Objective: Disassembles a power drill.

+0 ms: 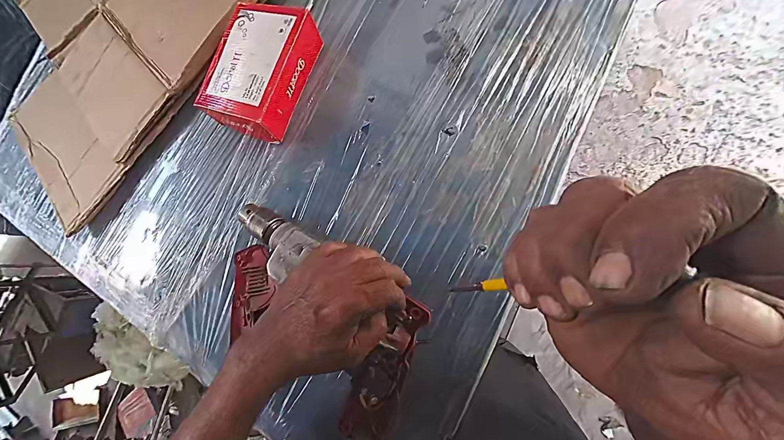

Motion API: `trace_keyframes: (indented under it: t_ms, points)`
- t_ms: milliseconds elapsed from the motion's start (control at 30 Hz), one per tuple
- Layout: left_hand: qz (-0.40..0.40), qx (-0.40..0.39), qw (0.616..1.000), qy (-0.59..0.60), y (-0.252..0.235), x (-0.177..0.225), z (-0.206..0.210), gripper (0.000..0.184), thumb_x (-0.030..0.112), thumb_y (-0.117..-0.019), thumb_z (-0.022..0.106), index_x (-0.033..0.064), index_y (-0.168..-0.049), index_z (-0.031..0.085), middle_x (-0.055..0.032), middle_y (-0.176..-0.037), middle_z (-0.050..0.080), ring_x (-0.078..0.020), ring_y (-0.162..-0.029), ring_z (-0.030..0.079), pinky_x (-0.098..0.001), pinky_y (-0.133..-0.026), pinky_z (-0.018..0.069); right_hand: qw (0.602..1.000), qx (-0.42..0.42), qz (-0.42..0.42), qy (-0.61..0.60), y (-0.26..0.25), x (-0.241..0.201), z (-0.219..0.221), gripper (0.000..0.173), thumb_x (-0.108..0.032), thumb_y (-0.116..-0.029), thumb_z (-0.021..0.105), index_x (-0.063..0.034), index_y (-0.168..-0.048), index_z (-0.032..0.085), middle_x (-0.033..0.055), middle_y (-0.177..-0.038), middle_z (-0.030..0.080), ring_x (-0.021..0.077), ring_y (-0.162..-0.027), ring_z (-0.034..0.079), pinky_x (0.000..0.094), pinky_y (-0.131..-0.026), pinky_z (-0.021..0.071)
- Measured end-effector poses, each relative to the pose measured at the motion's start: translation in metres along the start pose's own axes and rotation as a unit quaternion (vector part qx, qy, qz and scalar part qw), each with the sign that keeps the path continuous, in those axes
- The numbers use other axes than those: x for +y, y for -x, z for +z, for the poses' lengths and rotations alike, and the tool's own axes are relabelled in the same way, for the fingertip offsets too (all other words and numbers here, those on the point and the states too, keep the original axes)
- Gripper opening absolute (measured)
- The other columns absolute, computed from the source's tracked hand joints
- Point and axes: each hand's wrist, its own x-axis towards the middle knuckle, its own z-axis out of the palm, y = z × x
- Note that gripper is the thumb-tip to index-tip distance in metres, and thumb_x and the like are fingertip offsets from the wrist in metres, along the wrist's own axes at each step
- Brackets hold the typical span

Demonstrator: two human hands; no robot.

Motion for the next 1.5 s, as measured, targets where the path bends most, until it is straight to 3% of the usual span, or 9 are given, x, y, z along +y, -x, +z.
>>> trace_keyframes:
  t_ms: [133,267,533,833,1000,1133,1233,1367,1500]
  points:
    - [0.014,0.024,1.0,0.013,0.005,0.001,0.003,0.023,0.019,-0.1014,0.051,0.0169,-0.09,0.07,0.0023,-0.123,0.073,-0.0188,-0.129,0.06,-0.0431,-0.109,0.0452,1.0,0.009,0.004,-0.017,0.001,0.002,-0.003,0.019,-0.036,-0.1023,0.055,-0.0191,-0.1,0.063,-0.0067,-0.088,0.059,0.0055,-0.077,0.058,0.0223,-0.071,0.0512]
    - [-0.03,0.043,0.998,-0.035,0.007,0.003,0.005,0.029,0.021,-0.102,0.044,0.0172,-0.108,0.073,0.0021,-0.122,0.073,-0.018,-0.129,0.06,-0.0414,-0.114,0.0436,0.999,0.004,0.005,-0.034,0.001,0.002,-0.008,0.017,-0.035,-0.102,0.055,-0.0188,-0.101,0.062,-0.0063,-0.088,0.059,0.0057,-0.078,0.058,0.0224,-0.071,0.0512]
    - [-0.102,-0.042,0.994,-0.009,-0.005,0.007,-0.009,0.022,0.035,-0.0935,0.059,0.0187,-0.1,0.072,0.0041,-0.113,0.073,-0.0146,-0.126,0.06,-0.0418,-0.112,0.0446,0.998,-0.001,0.015,-0.059,0.004,0.006,-0.021,0.017,-0.032,-0.1026,0.053,-0.0175,-0.102,0.062,-0.0058,-0.088,0.058,0.0059,-0.08,0.057,0.0225,-0.072,0.0499]
    - [-0.164,-0.097,0.982,-0.016,-0.021,0.014,-0.017,0.026,0.036,-0.0851,0.067,0.0194,-0.105,0.068,0.0057,-0.1,0.07,-0.0088,-0.1,0.064,-0.0371,-0.091,0.0507,0.997,-0.006,0.019,-0.076,0.008,0.013,-0.028,0.015,-0.03,-0.1024,0.054,-0.0178,-0.108,0.061,-0.006,-0.096,0.06,0.0052,-0.089,0.059,0.0223,-0.08,0.0509]
    - [-0.159,-0.059,0.985,-0.018,-0.021,0.016,-0.016,0.032,0.033,-0.0832,0.07,0.0169,-0.111,0.066,0.0055,-0.093,0.07,-0.0072,-0.091,0.065,-0.035,-0.089,0.0524,0.996,-0.03,0.018,-0.084,0.006,0.011,-0.027,0.018,-0.015,-0.1006,0.054,-0.0167,-0.118,0.058,-0.0028,-0.104,0.062,0.0094,-0.097,0.062,0.0279,-0.087,0.0536]
    - [-0.143,-0.031,0.989,0.006,-0.019,0.014,-0.015,0.029,0.028,-0.0871,0.068,0.0163,-0.113,0.067,0.0045,-0.095,0.072,-0.0068,-0.093,0.067,-0.0341,-0.092,0.0525,0.998,-0.022,0.028,-0.058,0.003,0.005,-0.019,0.023,-0.011,-0.1032,0.057,-0.0171,-0.125,0.055,0.0068,-0.116,0.07,0.0246,-0.105,0.071,0.0404,-0.093,0.0622]
    - [-0.123,-0.042,0.991,0.03,-0.016,0.009,-0.016,0.02,0.027,-0.0942,0.063,0.0167,-0.109,0.071,0.004,-0.095,0.072,-0.0072,-0.094,0.066,-0.0342,-0.092,0.052,0.999,-0.018,0.018,-0.045,0.002,0.002,-0.012,0.023,-0.011,-0.1024,0.062,-0.0161,-0.124,0.055,0.0104,-0.115,0.072,0.0286,-0.099,0.074,0.0415,-0.086,0.0656]
    - [-0.076,-0.052,0.993,0.079,-0.009,-0.001,-0.018,0.024,0.021,-0.1033,0.054,0.0193,-0.108,0.077,0.0039,-0.112,0.074,-0.0085,-0.112,0.065,-0.0344,-0.104,0.0488,1.0,0.011,0.02,0.008,0.002,0.0,-0.01,0.014,-0.016,-0.1056,0.057,-0.0164,-0.119,0.058,0.004,-0.105,0.07,0.0113,-0.074,0.068,0.0225,-0.062,0.0596]
    - [-0.027,-0.074,0.996,0.05,-0.005,-0.004,-0.017,0.026,0.024,-0.1027,0.052,0.0237,-0.111,0.076,0.003,-0.123,0.071,-0.0126,-0.118,0.063,-0.0401,-0.105,0.0465,0.999,0.019,0.019,0.025,0.005,0.001,-0.008,0.011,-0.015,-0.1058,0.055,-0.0161,-0.117,0.058,0.003,-0.1,0.069,0.0082,-0.068,0.065,0.0192,-0.056,0.0552]
